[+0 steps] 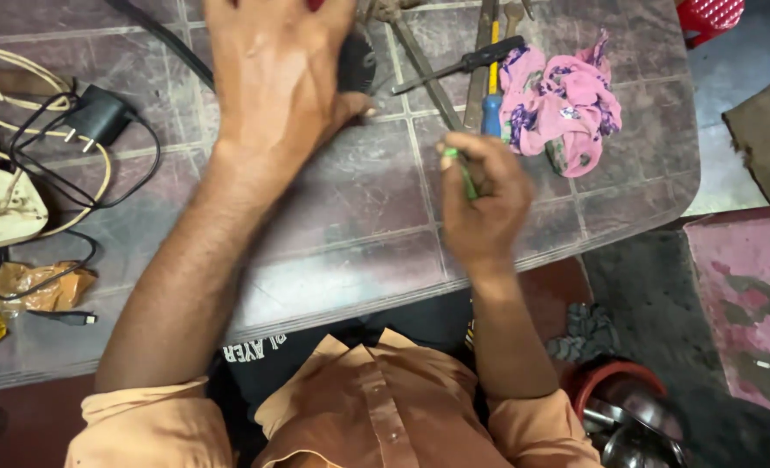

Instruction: Repairing a red and black electronic device by disassembly and component inspection.

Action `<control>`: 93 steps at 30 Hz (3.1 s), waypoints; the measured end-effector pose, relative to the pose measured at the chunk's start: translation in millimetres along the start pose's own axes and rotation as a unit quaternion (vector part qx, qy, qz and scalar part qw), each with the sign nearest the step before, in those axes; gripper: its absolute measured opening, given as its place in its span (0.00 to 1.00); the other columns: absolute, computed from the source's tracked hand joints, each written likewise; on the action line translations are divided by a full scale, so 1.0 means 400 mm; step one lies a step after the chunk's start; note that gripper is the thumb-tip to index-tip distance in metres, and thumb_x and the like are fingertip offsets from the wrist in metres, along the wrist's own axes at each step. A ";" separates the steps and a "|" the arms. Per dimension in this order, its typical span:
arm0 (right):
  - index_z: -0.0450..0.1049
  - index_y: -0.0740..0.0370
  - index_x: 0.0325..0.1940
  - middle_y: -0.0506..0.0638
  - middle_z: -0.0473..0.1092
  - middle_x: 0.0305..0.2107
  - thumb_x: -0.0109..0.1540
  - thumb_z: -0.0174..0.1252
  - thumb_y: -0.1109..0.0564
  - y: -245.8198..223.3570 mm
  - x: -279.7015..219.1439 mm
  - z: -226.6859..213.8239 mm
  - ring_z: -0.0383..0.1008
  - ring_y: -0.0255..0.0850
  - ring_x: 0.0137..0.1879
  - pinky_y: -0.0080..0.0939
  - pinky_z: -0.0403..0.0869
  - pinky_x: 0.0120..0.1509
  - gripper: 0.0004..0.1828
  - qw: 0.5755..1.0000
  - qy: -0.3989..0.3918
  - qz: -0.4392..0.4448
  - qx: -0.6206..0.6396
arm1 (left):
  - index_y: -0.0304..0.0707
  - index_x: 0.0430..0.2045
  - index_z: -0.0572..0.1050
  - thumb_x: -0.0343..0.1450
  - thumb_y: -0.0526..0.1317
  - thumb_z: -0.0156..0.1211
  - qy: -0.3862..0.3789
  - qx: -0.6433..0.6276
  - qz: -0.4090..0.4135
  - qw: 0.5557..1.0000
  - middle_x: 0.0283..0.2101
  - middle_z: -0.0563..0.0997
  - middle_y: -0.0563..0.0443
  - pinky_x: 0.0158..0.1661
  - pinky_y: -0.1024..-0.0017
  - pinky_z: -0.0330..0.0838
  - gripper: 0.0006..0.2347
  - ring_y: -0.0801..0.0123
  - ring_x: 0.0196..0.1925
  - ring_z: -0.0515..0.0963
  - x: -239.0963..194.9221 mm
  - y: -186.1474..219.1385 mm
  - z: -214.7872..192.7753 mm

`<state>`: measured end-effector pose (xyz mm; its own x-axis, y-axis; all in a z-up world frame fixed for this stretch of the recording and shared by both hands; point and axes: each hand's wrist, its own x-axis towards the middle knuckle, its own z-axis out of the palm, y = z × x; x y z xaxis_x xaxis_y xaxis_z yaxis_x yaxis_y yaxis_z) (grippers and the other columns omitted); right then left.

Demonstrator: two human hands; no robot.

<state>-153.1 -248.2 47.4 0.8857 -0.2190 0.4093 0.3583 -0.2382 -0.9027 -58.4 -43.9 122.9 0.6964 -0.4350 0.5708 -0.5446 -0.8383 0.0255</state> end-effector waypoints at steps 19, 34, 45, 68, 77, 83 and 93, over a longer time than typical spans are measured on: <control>0.76 0.70 0.51 0.58 0.76 0.41 0.67 0.56 0.68 -0.017 0.073 0.088 0.80 0.47 0.46 0.41 0.77 0.51 0.09 0.972 -0.047 -0.153 -0.172 | 0.44 0.47 0.79 0.56 0.52 0.79 0.058 0.035 -0.013 0.998 0.51 0.73 0.39 0.54 0.51 0.64 0.27 0.49 0.54 0.72 -0.011 -0.013 0.049; 0.72 0.72 0.55 0.59 0.80 0.40 0.70 0.50 0.63 0.059 0.177 0.115 0.60 0.28 0.17 0.30 0.60 0.19 0.13 0.948 -0.102 0.219 0.205 | 0.46 0.58 0.76 0.57 0.47 0.83 0.010 -0.100 0.046 0.994 0.52 0.74 0.30 0.57 0.42 0.63 0.33 0.39 0.57 0.71 -0.007 -0.094 0.012; 0.75 0.72 0.48 0.58 0.78 0.32 0.65 0.51 0.62 0.076 0.271 0.121 0.59 0.31 0.16 0.33 0.56 0.17 0.12 0.905 -0.146 0.329 0.226 | 0.39 0.60 0.73 0.57 0.38 0.78 0.020 -0.112 -0.017 0.993 0.58 0.75 0.38 0.59 0.35 0.61 0.33 0.37 0.60 0.71 -0.020 -0.079 0.027; 0.77 0.71 0.56 0.60 0.75 0.33 0.54 0.64 0.62 0.064 0.254 0.108 0.78 0.53 0.34 0.51 0.75 0.38 0.25 0.765 -0.208 -0.376 -0.480 | 0.36 0.54 0.78 0.56 0.38 0.80 0.044 -0.133 -0.003 0.990 0.60 0.76 0.42 0.60 0.47 0.62 0.29 0.44 0.61 0.72 -0.011 -0.085 0.025; 0.76 0.66 0.52 0.55 0.76 0.33 0.65 0.53 0.67 0.115 0.304 0.102 0.60 0.30 0.21 0.31 0.57 0.21 0.12 0.908 -0.182 0.295 0.234 | 0.37 0.54 0.78 0.55 0.36 0.78 0.047 -0.122 0.001 0.991 0.60 0.76 0.43 0.59 0.48 0.62 0.29 0.44 0.62 0.72 -0.012 -0.085 0.021; 0.74 0.65 0.54 0.57 0.74 0.37 0.61 0.54 0.70 0.055 0.296 0.109 0.77 0.50 0.39 0.46 0.76 0.42 0.17 0.880 -0.218 -0.340 -0.252 | 0.36 0.51 0.79 0.55 0.36 0.78 0.045 -0.125 -0.009 0.991 0.61 0.76 0.43 0.60 0.49 0.63 0.27 0.45 0.62 0.72 -0.013 -0.088 0.027; 0.71 0.72 0.59 0.58 0.77 0.41 0.60 0.56 0.69 0.099 0.289 0.136 0.76 0.38 0.36 0.38 0.74 0.39 0.22 0.978 -0.178 -0.103 -0.021 | 0.36 0.52 0.78 0.57 0.36 0.78 0.063 -0.125 -0.005 0.990 0.62 0.75 0.43 0.61 0.49 0.62 0.27 0.46 0.61 0.72 -0.024 -0.095 0.028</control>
<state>-20.4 -231.4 52.0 0.8451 0.1787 0.5038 0.5346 -0.2835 -0.7961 -39.1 -11.5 107.3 0.6468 -0.3691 0.6674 -0.6477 -0.7279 0.2252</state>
